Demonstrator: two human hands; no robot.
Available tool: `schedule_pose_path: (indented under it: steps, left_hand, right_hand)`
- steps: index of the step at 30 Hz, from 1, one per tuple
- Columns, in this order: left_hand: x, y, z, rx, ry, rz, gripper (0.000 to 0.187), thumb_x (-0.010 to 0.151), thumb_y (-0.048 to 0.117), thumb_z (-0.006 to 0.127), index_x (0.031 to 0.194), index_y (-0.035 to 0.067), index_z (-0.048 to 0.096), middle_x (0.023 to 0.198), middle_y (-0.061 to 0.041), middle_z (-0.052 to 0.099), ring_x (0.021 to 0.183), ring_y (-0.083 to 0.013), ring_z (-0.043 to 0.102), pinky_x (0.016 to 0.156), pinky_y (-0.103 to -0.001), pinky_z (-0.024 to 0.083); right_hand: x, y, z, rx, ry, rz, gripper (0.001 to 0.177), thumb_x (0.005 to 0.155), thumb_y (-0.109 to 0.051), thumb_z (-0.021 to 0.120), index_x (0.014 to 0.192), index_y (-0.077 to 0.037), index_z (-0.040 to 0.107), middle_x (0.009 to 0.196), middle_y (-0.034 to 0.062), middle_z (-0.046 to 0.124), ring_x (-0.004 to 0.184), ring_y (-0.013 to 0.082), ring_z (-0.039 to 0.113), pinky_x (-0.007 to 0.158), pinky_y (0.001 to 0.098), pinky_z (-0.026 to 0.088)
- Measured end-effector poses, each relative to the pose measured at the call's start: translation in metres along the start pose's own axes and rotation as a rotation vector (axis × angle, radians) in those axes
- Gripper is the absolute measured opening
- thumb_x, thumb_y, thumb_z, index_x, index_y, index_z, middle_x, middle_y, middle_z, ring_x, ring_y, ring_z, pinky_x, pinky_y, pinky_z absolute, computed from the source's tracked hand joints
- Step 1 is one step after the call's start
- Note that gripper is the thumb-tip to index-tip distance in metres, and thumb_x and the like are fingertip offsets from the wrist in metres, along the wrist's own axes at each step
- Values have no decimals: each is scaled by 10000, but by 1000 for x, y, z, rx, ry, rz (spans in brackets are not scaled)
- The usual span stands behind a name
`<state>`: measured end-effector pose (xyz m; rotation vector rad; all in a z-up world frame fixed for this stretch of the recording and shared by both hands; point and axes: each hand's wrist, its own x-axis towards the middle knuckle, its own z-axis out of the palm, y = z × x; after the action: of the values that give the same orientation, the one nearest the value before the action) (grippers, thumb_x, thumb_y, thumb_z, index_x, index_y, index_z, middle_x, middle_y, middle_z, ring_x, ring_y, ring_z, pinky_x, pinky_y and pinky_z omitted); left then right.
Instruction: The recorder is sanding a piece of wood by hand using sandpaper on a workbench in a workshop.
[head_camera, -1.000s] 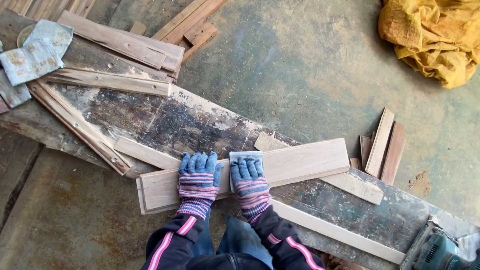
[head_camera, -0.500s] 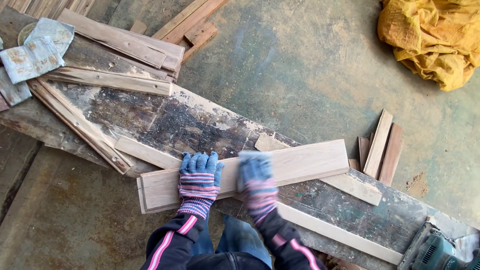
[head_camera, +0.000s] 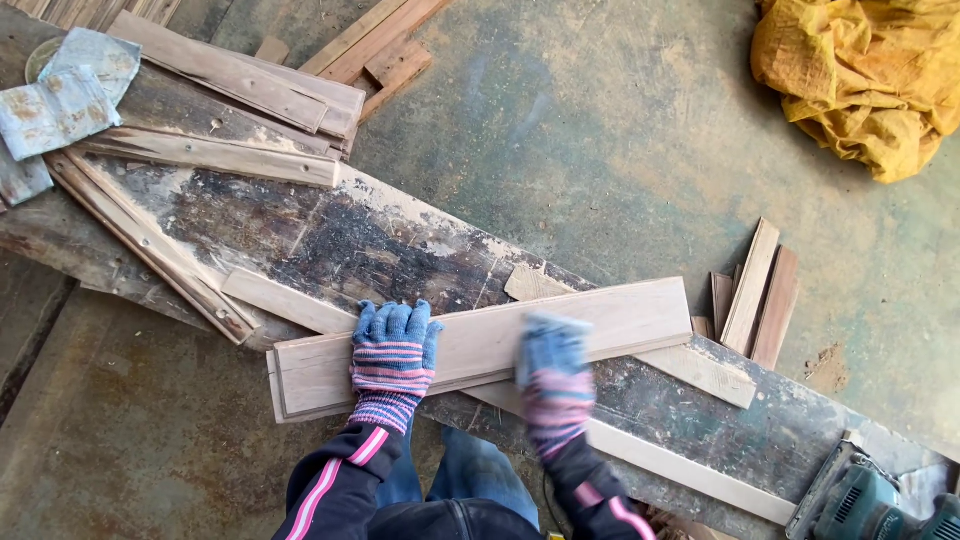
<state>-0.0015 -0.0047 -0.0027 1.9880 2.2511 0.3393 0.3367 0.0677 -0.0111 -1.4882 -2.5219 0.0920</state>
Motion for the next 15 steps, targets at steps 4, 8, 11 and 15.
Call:
schedule_pose_path:
  steps: [4, 8, 11, 15]
  left_hand:
    - [3, 1, -2, -29, 12, 8, 455, 934, 424, 620, 1276, 124, 632, 1146, -97, 627, 1191, -302, 559, 1158, -568, 337]
    - [1, 0, 1, -15, 29, 9, 458, 934, 420, 631, 1280, 120, 634, 1143, -105, 629, 1188, -307, 557, 1156, -565, 339]
    - [2, 0, 2, -29, 43, -1, 446, 919, 418, 636, 1259, 130, 636, 1142, -99, 630, 1192, -300, 558, 1155, -572, 334]
    - [-1, 0, 1, -9, 41, 2, 446, 924, 421, 631, 1258, 125, 637, 1156, -100, 631, 1193, -298, 558, 1154, -573, 331]
  right_hand:
    - [-12, -22, 5, -130, -45, -75, 474, 899, -101, 530, 1366, -167, 580, 1346, 66, 669, 1192, 235, 686, 1086, 361, 505]
    - [19, 38, -42, -23, 25, 270, 353, 1013, -92, 534, 1344, -106, 656, 1366, 93, 671, 1204, 239, 669, 1127, 352, 508]
    - [36, 13, -41, -161, -150, 532, 239, 1046, -169, 541, 1231, -88, 668, 1236, 96, 700, 1113, 229, 677, 1047, 341, 537]
    - [-12, -81, 23, -206, -71, 179, 384, 938, -109, 529, 1304, -80, 638, 1295, 130, 676, 1156, 259, 680, 1080, 352, 507]
